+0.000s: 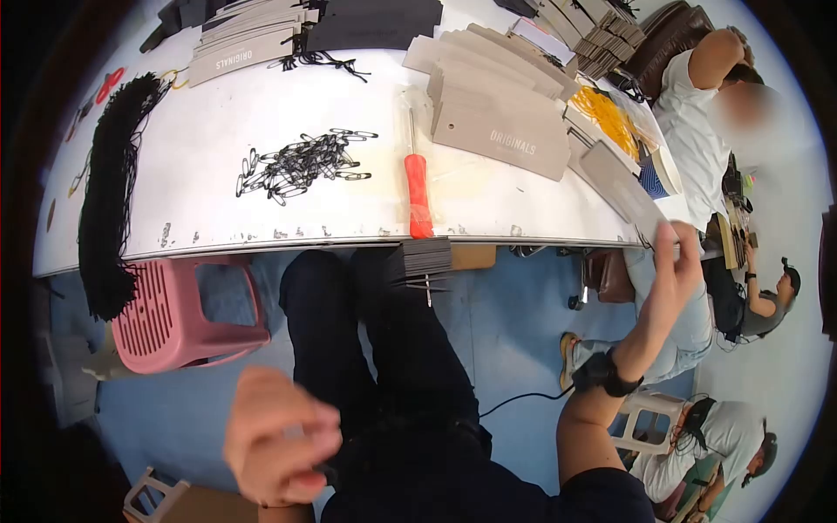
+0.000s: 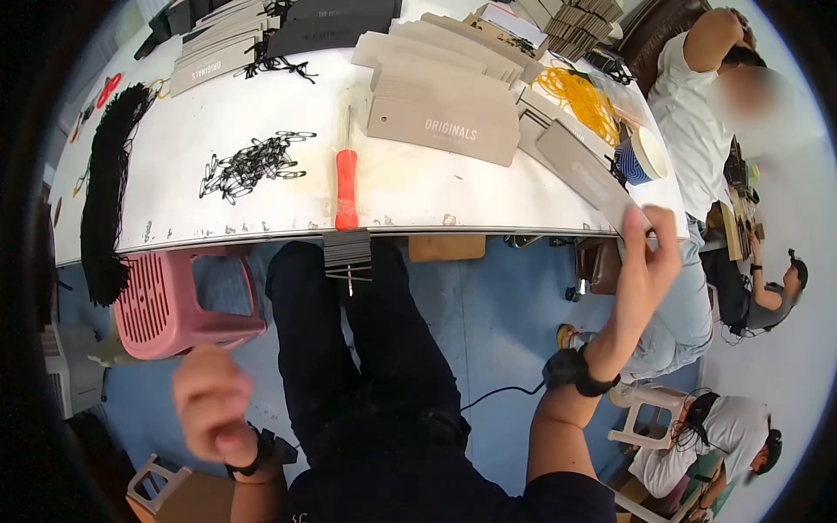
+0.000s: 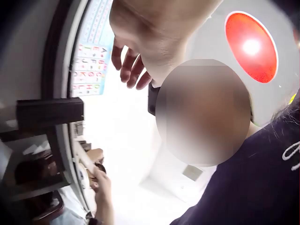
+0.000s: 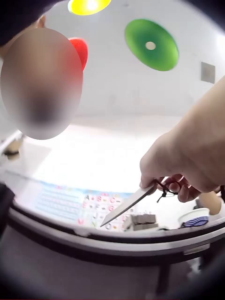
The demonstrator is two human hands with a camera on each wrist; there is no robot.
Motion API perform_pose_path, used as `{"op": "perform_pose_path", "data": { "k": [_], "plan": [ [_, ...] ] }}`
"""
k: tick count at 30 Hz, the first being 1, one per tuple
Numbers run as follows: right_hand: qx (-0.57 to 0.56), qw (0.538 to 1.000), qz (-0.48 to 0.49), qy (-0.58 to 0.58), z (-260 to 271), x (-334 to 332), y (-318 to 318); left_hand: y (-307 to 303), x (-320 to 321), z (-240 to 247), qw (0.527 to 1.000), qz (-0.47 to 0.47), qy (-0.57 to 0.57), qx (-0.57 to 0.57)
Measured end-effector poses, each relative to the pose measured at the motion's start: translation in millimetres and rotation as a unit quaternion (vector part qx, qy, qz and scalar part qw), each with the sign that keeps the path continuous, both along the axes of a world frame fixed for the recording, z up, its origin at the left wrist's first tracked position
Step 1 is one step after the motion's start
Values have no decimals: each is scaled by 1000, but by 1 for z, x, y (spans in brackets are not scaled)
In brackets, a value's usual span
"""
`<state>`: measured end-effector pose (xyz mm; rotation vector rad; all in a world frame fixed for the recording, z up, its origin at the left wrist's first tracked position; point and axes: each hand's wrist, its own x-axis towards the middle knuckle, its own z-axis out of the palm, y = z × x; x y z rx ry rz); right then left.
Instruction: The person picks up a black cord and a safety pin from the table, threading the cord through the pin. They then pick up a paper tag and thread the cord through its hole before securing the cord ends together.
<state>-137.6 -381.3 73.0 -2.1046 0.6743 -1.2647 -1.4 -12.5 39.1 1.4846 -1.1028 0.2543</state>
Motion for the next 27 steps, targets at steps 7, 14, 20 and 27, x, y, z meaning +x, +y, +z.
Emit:
{"op": "perform_pose_path", "data": {
  "k": [7,14,20,27],
  "plan": [
    [-192,939,-173,225,-9,30,-5,-14,1,76,967,72,-230,-83],
    [-306,913,-217,163,-14,31,4,-12,10,91,951,6,-288,-115],
    [-277,952,-126,4,-26,41,46,-11,12,57,935,254,-246,-28],
    [-214,976,18,-22,-41,50,93,19,60,-2,860,503,-50,72]
  ]
}}
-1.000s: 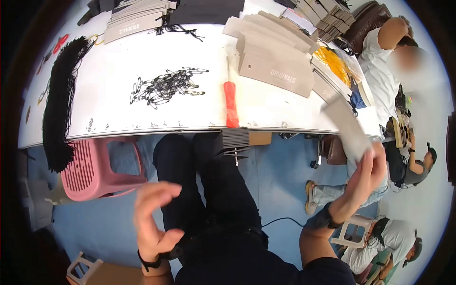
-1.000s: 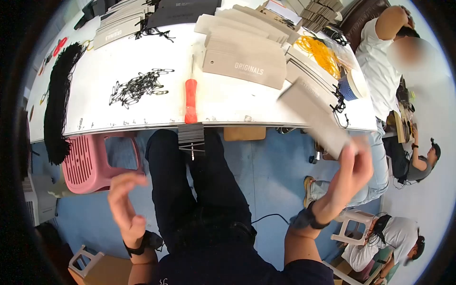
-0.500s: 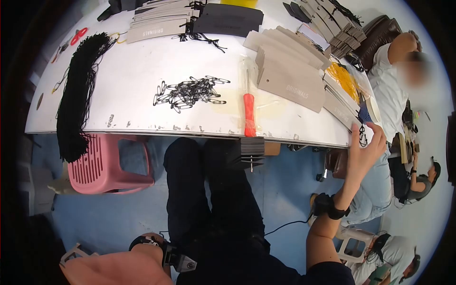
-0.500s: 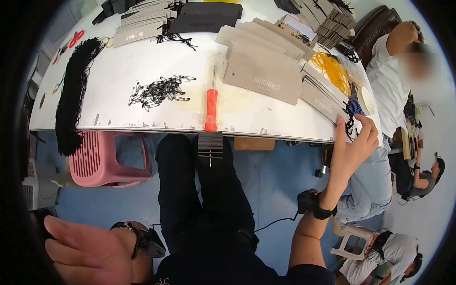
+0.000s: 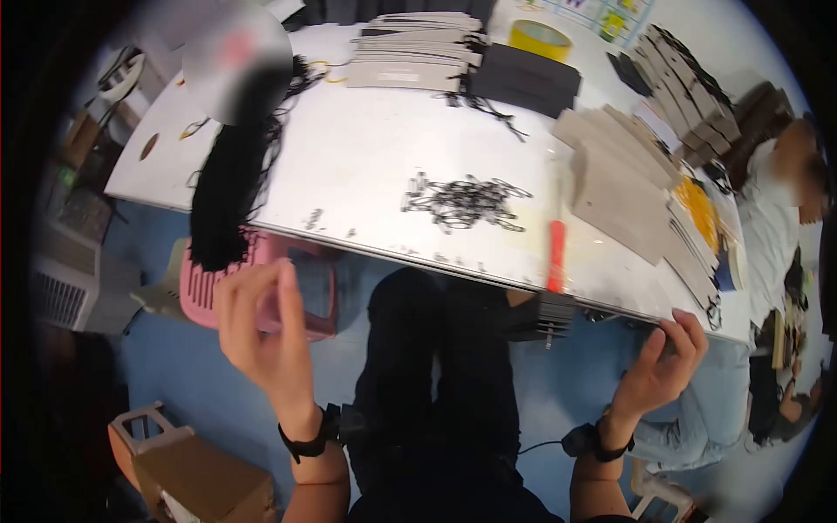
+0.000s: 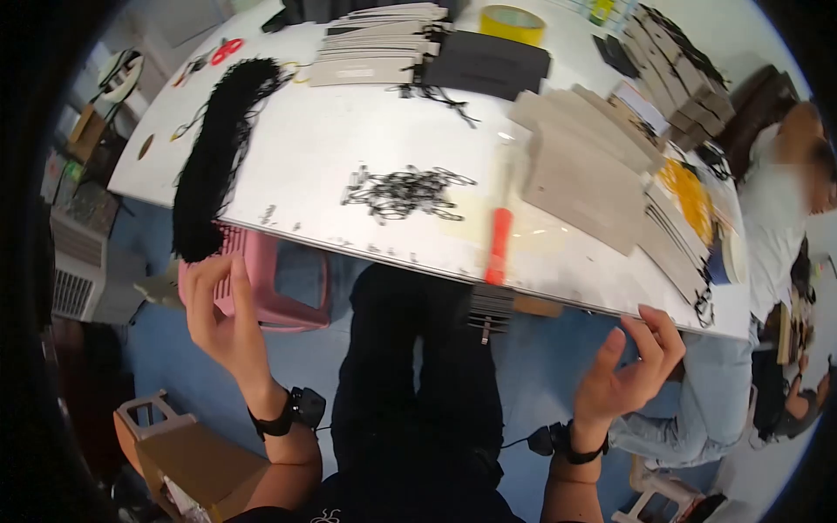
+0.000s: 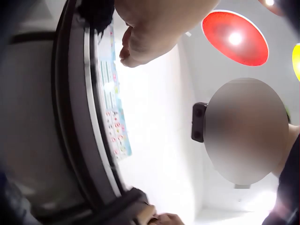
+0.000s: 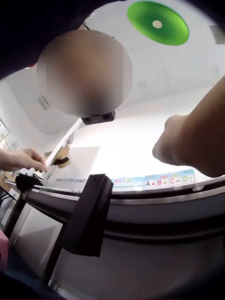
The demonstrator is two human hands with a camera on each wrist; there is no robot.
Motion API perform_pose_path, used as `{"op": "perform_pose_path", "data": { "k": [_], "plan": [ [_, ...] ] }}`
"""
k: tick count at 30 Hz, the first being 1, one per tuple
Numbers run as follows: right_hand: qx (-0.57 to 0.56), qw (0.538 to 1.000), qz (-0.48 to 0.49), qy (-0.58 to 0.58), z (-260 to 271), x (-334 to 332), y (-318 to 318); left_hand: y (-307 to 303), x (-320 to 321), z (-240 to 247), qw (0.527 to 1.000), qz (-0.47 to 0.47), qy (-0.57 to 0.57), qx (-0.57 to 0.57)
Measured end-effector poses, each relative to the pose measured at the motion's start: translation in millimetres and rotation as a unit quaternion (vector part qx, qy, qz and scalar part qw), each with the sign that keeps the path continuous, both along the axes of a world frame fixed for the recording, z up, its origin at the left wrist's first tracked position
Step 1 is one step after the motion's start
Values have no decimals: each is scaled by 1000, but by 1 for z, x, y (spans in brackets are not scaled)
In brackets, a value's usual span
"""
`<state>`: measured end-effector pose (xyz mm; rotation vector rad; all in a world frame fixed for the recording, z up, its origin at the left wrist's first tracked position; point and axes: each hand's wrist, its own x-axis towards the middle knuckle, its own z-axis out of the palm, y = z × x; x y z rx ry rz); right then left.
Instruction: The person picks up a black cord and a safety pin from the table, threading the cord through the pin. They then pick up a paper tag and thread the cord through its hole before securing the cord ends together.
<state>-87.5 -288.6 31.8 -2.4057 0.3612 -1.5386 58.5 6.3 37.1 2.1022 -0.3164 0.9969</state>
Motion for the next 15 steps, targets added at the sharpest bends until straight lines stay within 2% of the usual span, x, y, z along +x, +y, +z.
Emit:
{"op": "perform_pose_path", "data": {
  "k": [2,6,8,9,13,15],
  "plan": [
    [9,1000,12,2,-4,1,6,19,15,-5,998,70,7,7],
    [30,999,23,26,-8,4,12,34,41,0,989,134,-44,55],
    [34,998,20,46,-9,4,13,36,50,7,970,156,-33,186],
    [34,998,21,45,-8,4,14,38,54,6,963,167,-33,210],
    [15,999,19,47,-6,5,17,39,56,7,958,156,-46,236],
    [14,999,18,48,-5,5,20,33,56,13,979,116,-55,161]
  ]
}}
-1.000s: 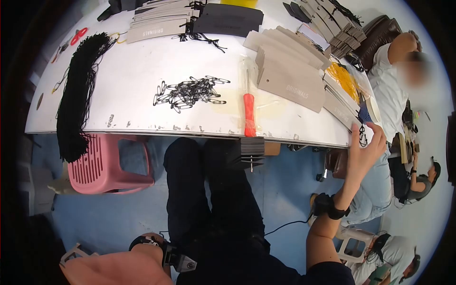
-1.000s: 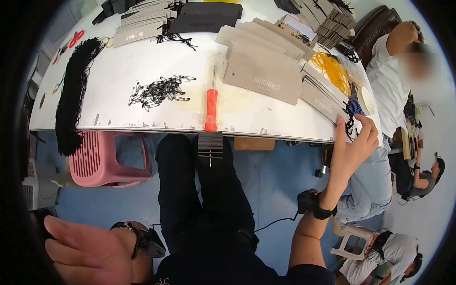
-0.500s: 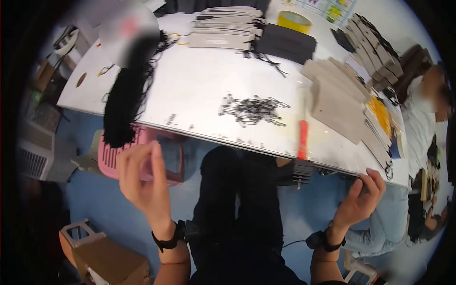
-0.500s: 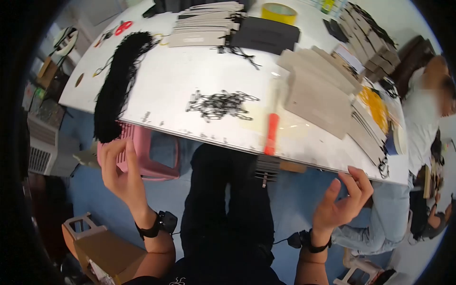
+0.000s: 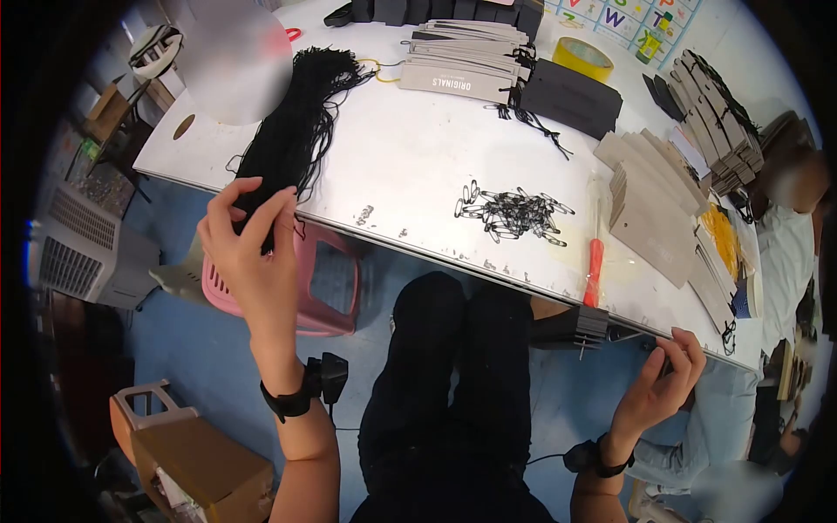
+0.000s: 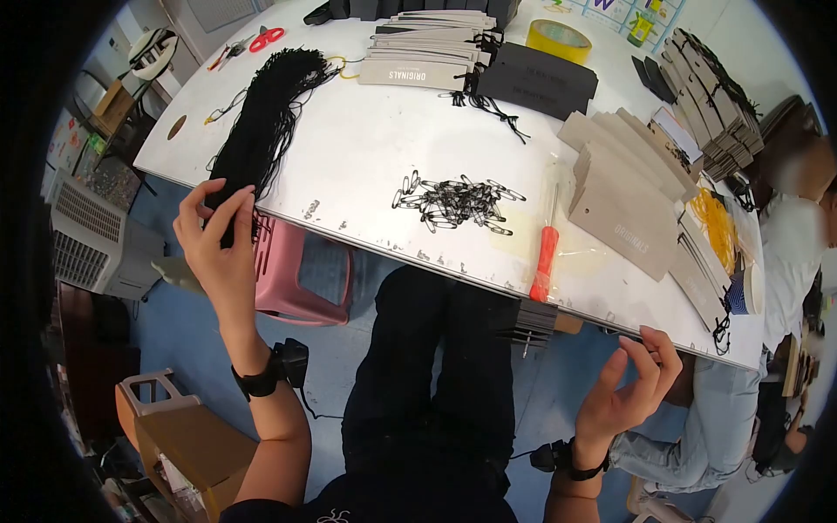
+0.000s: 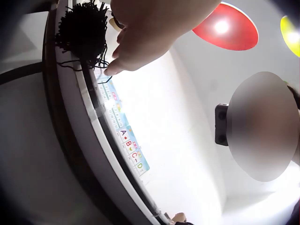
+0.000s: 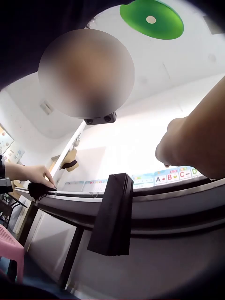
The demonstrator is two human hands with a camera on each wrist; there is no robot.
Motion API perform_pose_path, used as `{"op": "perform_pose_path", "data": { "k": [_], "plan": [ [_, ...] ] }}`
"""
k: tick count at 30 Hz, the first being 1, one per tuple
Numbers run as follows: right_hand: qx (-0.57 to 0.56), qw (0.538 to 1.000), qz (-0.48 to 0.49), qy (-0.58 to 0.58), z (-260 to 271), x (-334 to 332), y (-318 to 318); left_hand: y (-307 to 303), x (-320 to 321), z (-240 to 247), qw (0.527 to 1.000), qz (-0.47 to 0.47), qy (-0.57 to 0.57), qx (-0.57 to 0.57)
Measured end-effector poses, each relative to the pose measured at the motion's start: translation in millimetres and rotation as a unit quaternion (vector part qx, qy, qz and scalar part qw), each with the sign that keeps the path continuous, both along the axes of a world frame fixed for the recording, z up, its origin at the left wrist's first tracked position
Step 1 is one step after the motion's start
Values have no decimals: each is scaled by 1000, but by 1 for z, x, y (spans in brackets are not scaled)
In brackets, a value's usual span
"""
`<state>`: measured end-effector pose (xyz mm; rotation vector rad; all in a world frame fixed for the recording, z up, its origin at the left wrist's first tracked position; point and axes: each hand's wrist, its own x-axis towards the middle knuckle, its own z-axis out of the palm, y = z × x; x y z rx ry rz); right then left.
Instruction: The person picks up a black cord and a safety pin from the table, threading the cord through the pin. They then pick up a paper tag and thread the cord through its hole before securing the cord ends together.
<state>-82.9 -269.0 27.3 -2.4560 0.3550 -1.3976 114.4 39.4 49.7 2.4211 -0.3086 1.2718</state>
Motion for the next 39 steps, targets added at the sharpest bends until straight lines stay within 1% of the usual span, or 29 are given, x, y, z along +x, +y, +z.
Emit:
{"op": "perform_pose_path", "data": {
  "k": [1,3,4,5,6,8,9,10,11,12,13,14,15,17,19,21,22,23,24,25,26,27,29,30,32,33,35,38,39],
  "plan": [
    [7,1000,6,1,0,-1,1,-1,0,2,1000,0,1,0],
    [15,1000,12,2,1,-1,4,-3,-2,6,987,-89,-3,-135],
    [10,999,32,-3,2,-2,6,-13,-7,14,965,-142,29,-218],
    [8,999,51,-10,2,-2,10,-16,-11,18,966,-143,29,-214],
    [12,999,51,-11,5,-4,17,-16,-15,22,964,-174,62,-193],
    [118,970,209,21,13,-7,33,-25,-30,33,960,-210,107,-152],
    [148,944,293,35,11,-5,38,-25,-36,33,952,-250,124,-124],
    [177,909,374,49,10,-3,44,-28,-42,31,943,-273,138,-133],
    [116,889,431,100,19,5,49,-32,-48,29,932,-296,152,-142],
    [191,834,512,68,16,17,63,-36,-56,29,932,-296,152,-141],
    [194,819,537,59,15,28,76,-41,-64,29,922,-304,174,-163],
    [171,820,534,111,20,38,85,-42,-69,29,911,-311,196,-186],
    [192,812,544,86,21,51,100,-41,-72,28,911,-311,196,-186],
    [194,807,552,78,19,71,116,-37,-77,25,900,-357,189,-163],
    [134,826,547,32,18,90,126,-31,-80,22,899,-363,194,-153],
    [136,831,540,17,17,96,130,-28,-83,23,872,-402,222,-167],
    [151,830,537,23,16,97,130,-30,-83,24,864,-404,232,-189],
    [166,828,534,30,17,97,130,-27,-80,22,865,-404,231,-190],
    [155,840,519,19,18,97,130,-22,-74,18,861,-416,213,-200],
    [154,840,520,20,18,96,129,-19,-70,16,857,-428,194,-211],
    [175,838,515,45,17,94,128,-17,-70,18,879,-384,208,-190],
    [196,836,509,69,16,93,126,-18,-64,19,879,-384,207,-191],
    [168,839,513,65,16,94,123,-24,-40,21,900,-399,173,2],
    [178,834,517,74,16,92,123,-27,-32,19,901,-399,172,1],
    [189,829,520,81,15,88,123,-33,-21,12,892,-375,229,105],
    [187,822,532,83,13,86,122,-33,-17,11,893,-374,228,106],
    [183,814,544,84,14,81,120,-34,-8,11,919,-288,231,139],
    [144,782,603,61,11,66,114,-28,12,8,930,-270,219,117],
    [145,782,603,62,11,59,111,-27,17,7,939,-254,205,107]
  ]
}}
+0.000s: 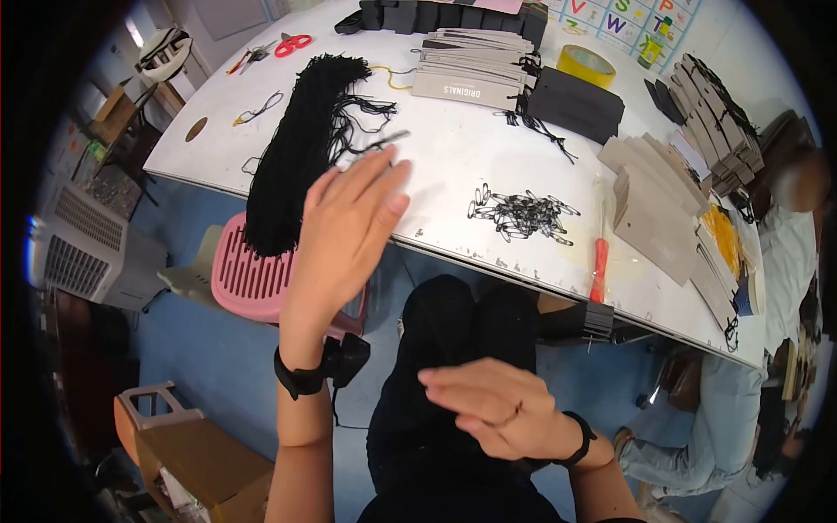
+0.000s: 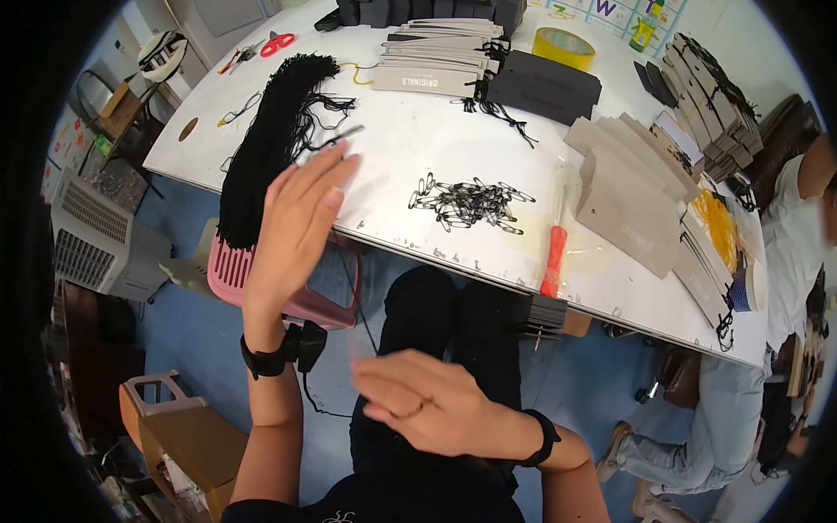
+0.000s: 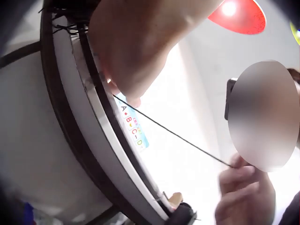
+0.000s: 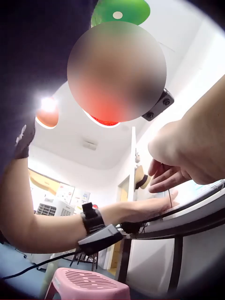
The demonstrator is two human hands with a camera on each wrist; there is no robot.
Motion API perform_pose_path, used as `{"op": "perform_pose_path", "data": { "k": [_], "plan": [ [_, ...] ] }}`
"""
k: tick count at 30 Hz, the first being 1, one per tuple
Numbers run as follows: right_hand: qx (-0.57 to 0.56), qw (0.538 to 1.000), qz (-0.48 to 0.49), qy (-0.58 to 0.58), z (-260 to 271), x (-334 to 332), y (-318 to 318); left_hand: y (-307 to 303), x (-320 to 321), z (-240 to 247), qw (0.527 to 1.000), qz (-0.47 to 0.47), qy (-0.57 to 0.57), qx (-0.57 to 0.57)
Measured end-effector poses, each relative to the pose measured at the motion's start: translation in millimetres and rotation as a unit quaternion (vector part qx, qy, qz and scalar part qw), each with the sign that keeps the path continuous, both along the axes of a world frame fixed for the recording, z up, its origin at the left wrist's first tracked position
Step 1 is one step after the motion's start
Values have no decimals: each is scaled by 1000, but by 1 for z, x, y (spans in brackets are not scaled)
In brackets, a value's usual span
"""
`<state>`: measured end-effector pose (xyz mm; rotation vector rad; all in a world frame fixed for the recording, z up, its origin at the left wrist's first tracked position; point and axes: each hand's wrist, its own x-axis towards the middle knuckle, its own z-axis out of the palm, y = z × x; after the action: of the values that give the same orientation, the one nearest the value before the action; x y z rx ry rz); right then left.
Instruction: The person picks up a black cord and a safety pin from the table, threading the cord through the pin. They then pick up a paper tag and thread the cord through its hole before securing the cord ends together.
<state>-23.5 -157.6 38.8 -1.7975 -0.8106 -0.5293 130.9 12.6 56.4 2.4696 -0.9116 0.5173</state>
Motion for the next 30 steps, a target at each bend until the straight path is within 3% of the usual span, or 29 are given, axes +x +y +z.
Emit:
{"op": "perform_pose_path", "data": {
  "k": [2,4,6,8,10,12,14,16,18,19,20,22,23,25,30],
  "plan": [
    [-14,998,62,20,5,-15,-4,1,4,1,1000,18,-5,2],
    [17,998,62,22,6,-27,-7,3,10,2,997,7,8,-72],
    [48,997,63,24,8,-30,-11,1,-5,7,993,3,-47,-110],
    [80,988,75,105,8,-30,-14,3,-39,6,943,107,-129,-288],
    [74,990,51,111,3,-28,-12,22,-85,-28,858,64,76,-503],
    [80,982,51,165,-1,-27,-11,35,-104,-60,873,25,323,-364],
    [83,981,47,166,-7,-26,-6,21,-109,-76,782,-83,534,-310],
    [72,980,52,177,-11,-26,-3,-2,-115,-80,666,-151,588,-433],
    [65,978,58,187,-15,-26,1,-11,-102,-66,614,-184,568,-517],
    [59,978,61,192,-16,-26,1,-16,-97,-54,602,-124,552,-563],
    [55,978,63,192,-18,-26,1,-13,-86,-56,601,-124,550,-566],
    [55,971,58,226,-20,-28,0,-4,-66,-60,482,-201,561,-642],
    [54,971,58,226,-22,-30,-1,-6,-64,-58,481,-202,561,-642],
    [50,956,50,284,-23,-33,-5,-13,-62,-47,513,-87,527,-672],
    [14,925,71,374,-26,-40,-22,-14,-60,-51,488,-96,516,-697]
  ]
}}
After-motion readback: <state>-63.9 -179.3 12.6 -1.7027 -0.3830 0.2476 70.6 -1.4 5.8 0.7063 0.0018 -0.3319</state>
